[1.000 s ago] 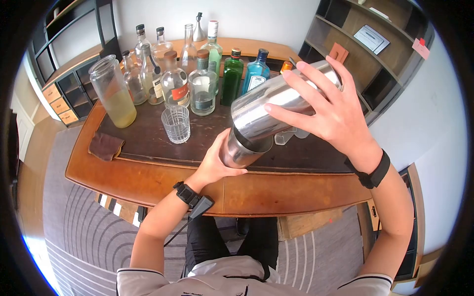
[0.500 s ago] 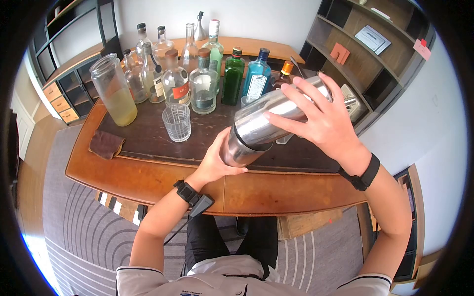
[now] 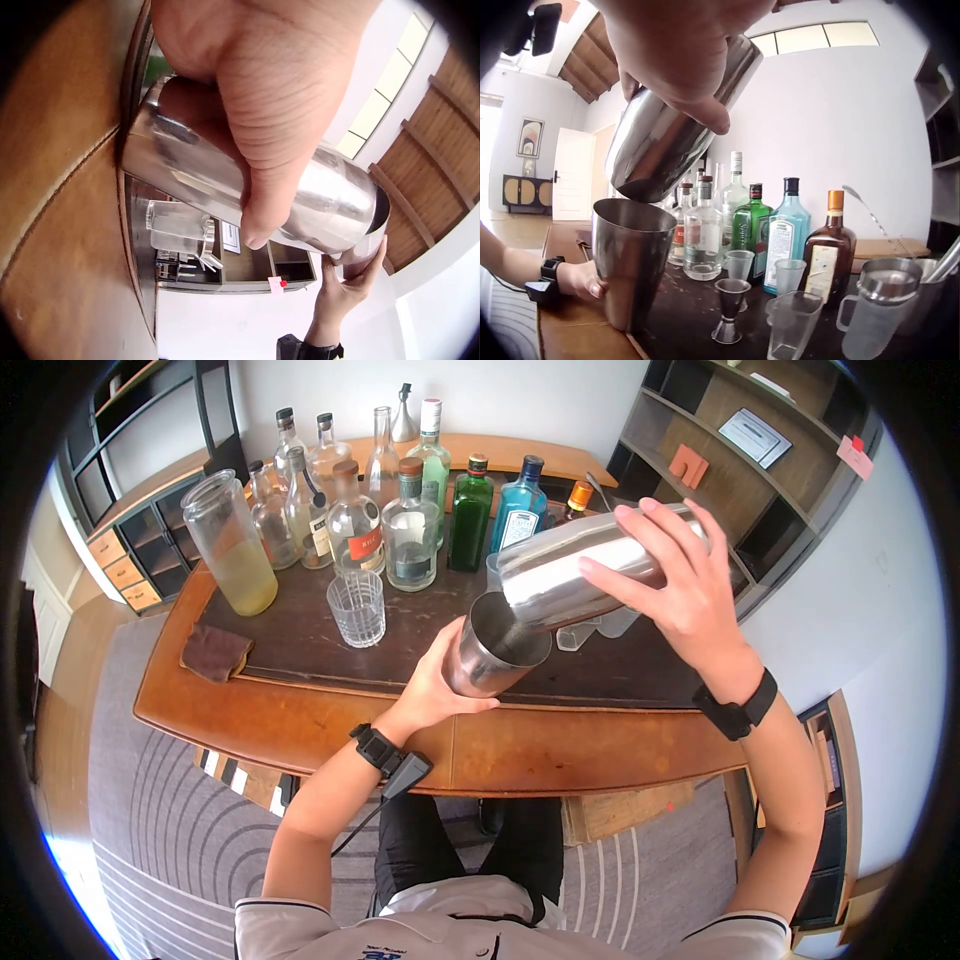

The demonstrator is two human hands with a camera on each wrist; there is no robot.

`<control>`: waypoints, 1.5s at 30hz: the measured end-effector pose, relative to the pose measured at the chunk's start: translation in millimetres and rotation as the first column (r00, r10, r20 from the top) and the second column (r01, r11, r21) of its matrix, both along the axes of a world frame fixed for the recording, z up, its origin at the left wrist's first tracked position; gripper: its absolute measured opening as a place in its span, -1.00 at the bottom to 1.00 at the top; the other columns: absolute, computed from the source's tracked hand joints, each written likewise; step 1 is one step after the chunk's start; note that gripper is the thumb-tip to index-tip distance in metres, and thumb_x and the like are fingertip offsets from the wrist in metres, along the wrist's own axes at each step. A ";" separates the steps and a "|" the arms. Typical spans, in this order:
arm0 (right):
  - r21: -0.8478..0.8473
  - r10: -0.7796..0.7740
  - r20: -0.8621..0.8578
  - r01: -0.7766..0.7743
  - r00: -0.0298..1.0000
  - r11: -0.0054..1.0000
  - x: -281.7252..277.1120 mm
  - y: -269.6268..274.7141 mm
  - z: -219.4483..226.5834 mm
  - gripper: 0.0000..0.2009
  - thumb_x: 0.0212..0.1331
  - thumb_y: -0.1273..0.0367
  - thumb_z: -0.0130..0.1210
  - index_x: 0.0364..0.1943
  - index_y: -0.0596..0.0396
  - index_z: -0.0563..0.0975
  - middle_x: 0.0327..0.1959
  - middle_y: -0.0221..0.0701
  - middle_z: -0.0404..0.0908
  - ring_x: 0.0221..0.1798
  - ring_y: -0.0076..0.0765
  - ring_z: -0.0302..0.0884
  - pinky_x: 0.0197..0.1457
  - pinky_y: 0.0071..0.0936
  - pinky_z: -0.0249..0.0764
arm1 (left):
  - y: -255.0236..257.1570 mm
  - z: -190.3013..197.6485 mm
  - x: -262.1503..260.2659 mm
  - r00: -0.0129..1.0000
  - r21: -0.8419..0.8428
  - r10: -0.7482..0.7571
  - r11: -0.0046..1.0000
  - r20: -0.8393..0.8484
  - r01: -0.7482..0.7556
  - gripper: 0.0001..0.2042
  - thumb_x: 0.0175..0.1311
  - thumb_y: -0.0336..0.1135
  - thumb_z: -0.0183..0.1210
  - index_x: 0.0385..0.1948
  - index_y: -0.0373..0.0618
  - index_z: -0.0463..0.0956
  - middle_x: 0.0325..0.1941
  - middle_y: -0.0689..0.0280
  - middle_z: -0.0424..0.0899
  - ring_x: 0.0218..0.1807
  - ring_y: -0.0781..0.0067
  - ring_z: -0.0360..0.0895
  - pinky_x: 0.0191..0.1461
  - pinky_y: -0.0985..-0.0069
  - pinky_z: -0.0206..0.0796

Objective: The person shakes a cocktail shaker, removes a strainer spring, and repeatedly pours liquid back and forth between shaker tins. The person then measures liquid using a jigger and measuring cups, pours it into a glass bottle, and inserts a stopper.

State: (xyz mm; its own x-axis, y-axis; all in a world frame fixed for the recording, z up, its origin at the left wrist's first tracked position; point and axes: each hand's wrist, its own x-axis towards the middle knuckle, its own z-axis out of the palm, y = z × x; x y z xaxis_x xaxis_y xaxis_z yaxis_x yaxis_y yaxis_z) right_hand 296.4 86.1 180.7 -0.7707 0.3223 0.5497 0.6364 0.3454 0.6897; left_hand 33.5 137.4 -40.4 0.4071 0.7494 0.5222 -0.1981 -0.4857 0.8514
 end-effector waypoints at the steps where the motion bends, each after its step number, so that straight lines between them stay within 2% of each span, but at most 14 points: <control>1: -0.038 -0.002 -0.017 0.002 1.000 0.999 -4.0 -0.8 -2.8 -0.49 -0.03 0.43 0.25 0.03 -0.59 0.66 0.24 -0.37 0.52 0.29 -0.16 0.47 0.37 0.10 0.32 | -0.2 -0.2 0.0 1.000 0.001 0.000 1.000 -0.003 0.000 0.07 -0.21 -0.38 0.63 0.45 -0.20 0.13 0.41 0.12 0.39 0.44 0.32 0.31 0.52 0.37 0.12; 10: -0.109 -0.010 -0.009 0.009 1.000 0.994 14.6 6.8 -15.2 -0.47 -0.02 0.49 0.25 0.03 -0.56 0.66 0.24 -0.35 0.52 0.29 -0.13 0.46 0.36 0.10 0.33 | 1.5 -4.1 -1.2 1.000 -0.010 0.017 1.000 -0.001 -0.017 0.08 -0.22 -0.36 0.64 0.45 -0.20 0.13 0.40 0.11 0.41 0.44 0.29 0.34 0.51 0.35 0.14; 12: -0.016 -0.017 -0.032 0.016 0.999 1.000 18.7 9.9 -11.6 -0.47 -0.04 0.52 0.25 0.04 -0.48 0.66 0.24 -0.34 0.52 0.29 -0.10 0.46 0.34 0.08 0.34 | 0.7 -3.2 -0.9 1.000 -0.030 0.009 1.000 0.014 -0.008 0.08 -0.22 -0.36 0.64 0.45 -0.19 0.13 0.40 0.11 0.41 0.44 0.29 0.34 0.52 0.34 0.13; 14: -0.039 0.014 -0.080 -0.018 0.997 0.999 10.6 11.5 -12.6 -0.41 -0.10 0.58 0.25 0.08 -0.39 0.65 0.24 -0.31 0.52 0.28 -0.06 0.46 0.34 0.04 0.34 | 1.6 -4.9 -0.1 1.000 -0.021 0.010 1.000 0.006 -0.010 0.08 -0.22 -0.36 0.64 0.46 -0.19 0.13 0.41 0.12 0.41 0.44 0.29 0.33 0.52 0.34 0.13; 16: -0.204 0.049 -0.310 -0.117 0.949 0.972 -4.5 9.1 -19.4 -0.35 -0.18 0.63 0.26 0.10 -0.34 0.65 0.24 -0.30 0.51 0.27 -0.04 0.47 0.31 0.01 0.35 | 3.0 -7.4 0.2 1.000 -0.012 0.015 1.000 -0.008 -0.015 0.08 -0.22 -0.36 0.64 0.46 -0.19 0.13 0.41 0.12 0.41 0.44 0.29 0.33 0.52 0.34 0.13; 18: -0.204 0.070 -0.301 -0.136 0.951 0.970 -12.2 8.5 -28.1 -0.31 -0.24 0.66 0.25 0.11 -0.31 0.65 0.24 -0.29 0.51 0.26 -0.03 0.47 0.28 -0.03 0.36 | 3.7 -7.7 0.9 0.998 -0.027 -0.006 1.000 0.055 0.008 0.09 -0.22 -0.35 0.64 0.46 -0.19 0.13 0.41 0.12 0.41 0.44 0.30 0.34 0.52 0.34 0.14; 22: -0.218 0.001 -0.202 -0.046 0.979 0.975 -9.2 6.5 -42.3 -0.43 -0.13 0.53 0.25 0.07 -0.39 0.67 0.23 -0.31 0.52 0.26 -0.06 0.47 0.30 0.06 0.36 | 2.1 -5.3 -1.2 0.999 -0.019 0.011 1.000 0.047 -0.010 0.09 -0.22 -0.34 0.64 0.46 -0.20 0.13 0.39 0.11 0.43 0.42 0.30 0.36 0.51 0.34 0.15; 24: -0.194 -0.007 -0.111 -0.014 0.994 0.981 -1.1 3.9 -42.5 -0.50 -0.06 0.46 0.23 0.04 -0.44 0.68 0.23 -0.32 0.52 0.27 -0.09 0.47 0.32 0.11 0.34 | 2.6 -5.2 -2.0 0.998 -0.080 -0.061 0.995 -0.001 0.061 0.09 -0.18 -0.43 0.61 0.47 -0.30 0.06 0.47 0.15 0.29 0.51 0.32 0.18 0.57 0.33 -0.02; 26: -0.175 0.007 -0.086 -0.022 0.996 0.984 9.5 2.4 -32.9 -0.52 -0.03 0.44 0.22 0.02 -0.46 0.68 0.24 -0.32 0.52 0.27 -0.09 0.47 0.33 0.12 0.33 | 2.9 -3.6 -2.1 0.998 -0.060 -0.059 0.996 -0.011 0.058 0.09 -0.18 -0.42 0.61 0.47 -0.30 0.06 0.47 0.15 0.29 0.51 0.32 0.19 0.57 0.33 -0.02; 29: -0.028 -0.027 -0.006 0.027 1.000 0.999 21.4 3.4 -18.7 -0.54 -0.01 0.47 0.22 0.02 -0.40 0.67 0.24 -0.30 0.51 0.29 -0.07 0.45 0.35 0.13 0.31 | 0.9 -2.7 -2.9 0.999 -0.054 -0.042 0.998 -0.020 0.041 0.09 -0.18 -0.41 0.61 0.48 -0.29 0.06 0.47 0.14 0.30 0.51 0.32 0.19 0.57 0.34 -0.02; 34: -0.112 0.008 -0.129 -0.023 0.992 0.994 -2.7 8.0 -25.6 -0.52 -0.01 0.47 0.22 0.05 -0.38 0.66 0.24 -0.30 0.51 0.30 -0.06 0.45 0.35 0.12 0.32 | 2.1 -5.0 -1.5 0.999 -0.048 -0.046 0.998 0.002 0.047 0.09 -0.18 -0.41 0.61 0.48 -0.28 0.06 0.45 0.14 0.31 0.50 0.31 0.21 0.56 0.34 0.00; 40: -0.195 0.001 -0.087 -0.018 0.996 0.981 5.5 5.8 -40.7 -0.52 0.01 0.46 0.21 0.05 -0.46 0.66 0.25 -0.31 0.51 0.30 -0.10 0.45 0.37 0.13 0.31 | 0.1 -1.4 -4.2 0.999 -0.060 -0.050 0.997 0.001 0.050 0.07 -0.18 -0.42 0.61 0.47 -0.26 0.09 0.43 0.16 0.35 0.47 0.33 0.25 0.55 0.35 0.04; 44: -0.067 -0.040 -0.061 0.036 0.997 0.997 21.8 5.2 -23.9 -0.51 0.00 0.51 0.21 0.04 -0.41 0.67 0.25 -0.31 0.51 0.31 -0.07 0.45 0.38 0.12 0.29 | 0.4 -0.8 -2.7 0.999 -0.051 -0.041 0.998 0.004 0.041 0.06 -0.17 -0.40 0.61 0.47 -0.26 0.10 0.43 0.15 0.35 0.47 0.33 0.26 0.54 0.36 0.06; 45: -0.070 -0.036 -0.080 0.030 0.996 0.997 20.5 6.0 -21.1 -0.42 -0.12 0.57 0.26 0.08 -0.36 0.66 0.25 -0.29 0.50 0.30 -0.03 0.44 0.36 0.08 0.32 | -0.1 -0.9 -3.0 0.999 -0.060 -0.033 0.998 -0.006 0.032 0.06 -0.17 -0.40 0.61 0.47 -0.27 0.10 0.43 0.15 0.35 0.46 0.33 0.26 0.54 0.35 0.06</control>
